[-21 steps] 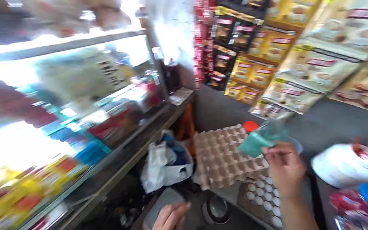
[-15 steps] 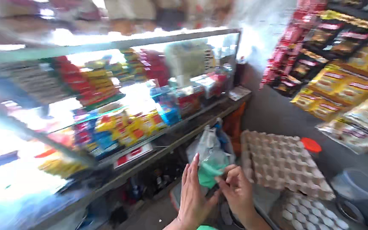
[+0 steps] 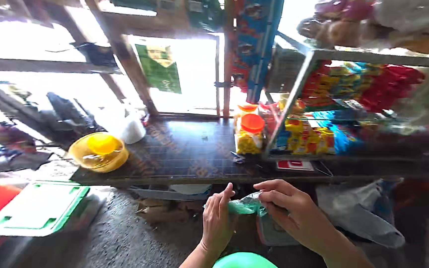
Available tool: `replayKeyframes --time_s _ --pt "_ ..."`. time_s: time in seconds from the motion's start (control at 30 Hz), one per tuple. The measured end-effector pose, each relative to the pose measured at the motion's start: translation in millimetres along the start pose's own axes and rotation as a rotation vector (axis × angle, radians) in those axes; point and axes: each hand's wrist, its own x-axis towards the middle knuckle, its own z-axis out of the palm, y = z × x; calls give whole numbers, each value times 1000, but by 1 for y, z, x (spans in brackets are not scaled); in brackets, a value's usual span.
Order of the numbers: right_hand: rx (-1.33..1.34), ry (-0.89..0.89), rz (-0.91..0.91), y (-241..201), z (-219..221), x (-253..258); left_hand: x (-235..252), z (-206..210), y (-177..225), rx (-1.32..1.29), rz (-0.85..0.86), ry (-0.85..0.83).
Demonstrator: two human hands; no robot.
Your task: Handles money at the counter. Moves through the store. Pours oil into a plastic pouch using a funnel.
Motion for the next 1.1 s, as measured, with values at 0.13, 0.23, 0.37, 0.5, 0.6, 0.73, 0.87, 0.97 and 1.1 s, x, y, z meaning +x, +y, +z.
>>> replayKeyframes --time_s 0.13,0.23,0.37,0.5,0.6,0.73,0.87,0.97,1.1 --pt "-43 -162 15 -1 25 32 2 -24 -26 133 29 45" --pt "-45 -271 38 1 38 43 1 -29 -34 205 26 53" --pt "41 -284 -67 22 57 54 7 -30 -43 299 30 81" --pt "54 -245 -97 43 65 62 12 -28 -54 365 58 54" --pt "57 -231 -79 58 68 66 16 -20 -60 386 56 20" --pt "-42 -231 -32 75 77 66 17 -11 -62 393 31 -36" --pt "134 -390 27 93 86 68 20 -5 -71 417 7 -64" --pt "355 -443 38 104 98 71 24 -5 -76 449 -7 -80" --pt "401 -398 56 108 113 75 26 -11 -81 478 -16 -130"
